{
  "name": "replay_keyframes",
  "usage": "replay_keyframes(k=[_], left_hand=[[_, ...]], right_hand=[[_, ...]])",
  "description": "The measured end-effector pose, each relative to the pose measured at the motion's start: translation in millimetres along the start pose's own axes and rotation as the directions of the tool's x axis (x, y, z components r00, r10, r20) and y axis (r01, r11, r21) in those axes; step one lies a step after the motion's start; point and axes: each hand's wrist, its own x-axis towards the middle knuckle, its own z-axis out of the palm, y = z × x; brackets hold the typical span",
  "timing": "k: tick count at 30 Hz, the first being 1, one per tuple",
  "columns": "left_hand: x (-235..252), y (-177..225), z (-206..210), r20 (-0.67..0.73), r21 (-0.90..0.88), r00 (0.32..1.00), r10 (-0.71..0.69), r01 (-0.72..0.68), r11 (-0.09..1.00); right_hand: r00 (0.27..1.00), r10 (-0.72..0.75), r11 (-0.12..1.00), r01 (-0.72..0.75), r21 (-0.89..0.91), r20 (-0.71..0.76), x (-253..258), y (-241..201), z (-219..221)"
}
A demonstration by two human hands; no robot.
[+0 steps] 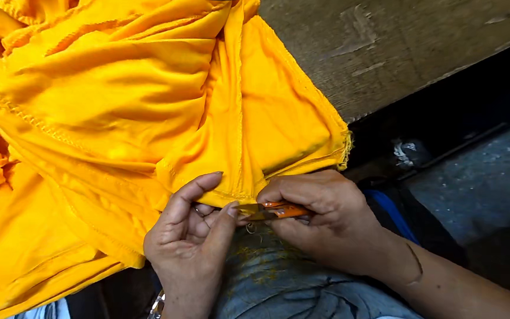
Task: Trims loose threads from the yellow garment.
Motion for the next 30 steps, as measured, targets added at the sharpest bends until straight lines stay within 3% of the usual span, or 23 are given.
replay_keyframes(k=[8,13,18,30], left_hand=[[0,2,6,-0.035,0.024,0.999,-0.019,0.02,1.0],[-2,3,4,-0.058,-0.032,0.997,-0.058,0.056,0.998],[-1,7,3,-0.071,-0.076,0.989,-0.131,0.126,0.989],[-1,11,5,-0.09,-0.08,0.984,-0.156,0.149,0.986]], right_hand=[[0.954,-0.289,0.933,0.299,-0.2,0.077,-16,-4,4],[0.983,-0.181,0.93,0.179,-0.32,0.023,-14,-2,-13],[0.971,-0.234,0.814,0.173,-0.554,-0.04,-18,14,-24],[0.95,-0.308,0.816,0.233,-0.529,-0.058,-14,18,-11]])
